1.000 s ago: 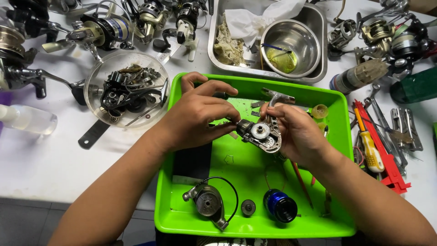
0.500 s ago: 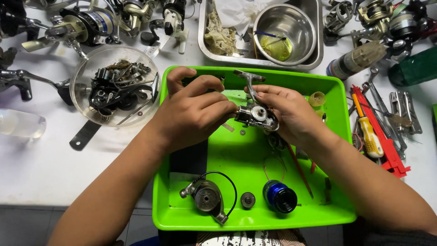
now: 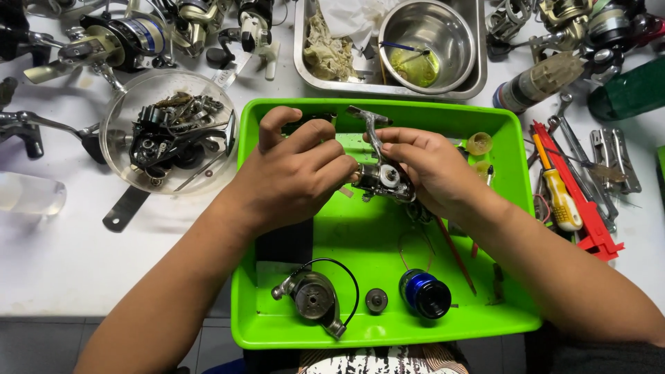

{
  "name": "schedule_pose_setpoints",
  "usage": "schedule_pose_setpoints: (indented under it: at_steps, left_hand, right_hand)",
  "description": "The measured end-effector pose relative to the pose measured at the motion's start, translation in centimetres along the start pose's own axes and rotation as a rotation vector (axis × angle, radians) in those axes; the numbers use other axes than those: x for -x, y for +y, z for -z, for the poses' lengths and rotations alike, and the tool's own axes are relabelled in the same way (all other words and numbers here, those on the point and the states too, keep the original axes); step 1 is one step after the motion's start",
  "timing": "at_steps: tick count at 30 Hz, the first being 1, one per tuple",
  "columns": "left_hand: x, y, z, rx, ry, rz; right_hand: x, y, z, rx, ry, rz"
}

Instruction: Assembling and lubricating the internal components of a fishing reel on a workbench.

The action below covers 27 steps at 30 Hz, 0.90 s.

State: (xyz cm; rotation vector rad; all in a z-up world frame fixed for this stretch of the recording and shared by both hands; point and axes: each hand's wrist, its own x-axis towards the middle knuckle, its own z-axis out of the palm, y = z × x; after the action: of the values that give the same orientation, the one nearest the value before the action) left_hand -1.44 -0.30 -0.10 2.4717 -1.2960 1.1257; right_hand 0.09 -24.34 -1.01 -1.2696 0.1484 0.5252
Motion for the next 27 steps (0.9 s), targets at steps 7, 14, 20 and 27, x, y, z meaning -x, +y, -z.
schedule_pose_setpoints:
  at_steps: [7,14,20,27]
  left_hand:
    - [0.0,0.0,-0.2,0.115,-0.088,0.045]
    - [-0.3,0.0,0.2,0.133,-0.052,-0.009]
    - [-0.2,0.1,-0.2,0.07,-0.072,-0.018]
    - [-0.6,0.1,0.2,0.127,-0.071,0.007]
  right_hand:
    - [0.0,-0.4,0.2,0.057,0.021,0.035]
    - [0.1,0.0,0.5,0.137,0.038,0.085]
    - [0.5,-0.8,0.3,0.397,0.052,0.136]
    - [0.8,-1.2,0.2,0.499,0.066,0.162]
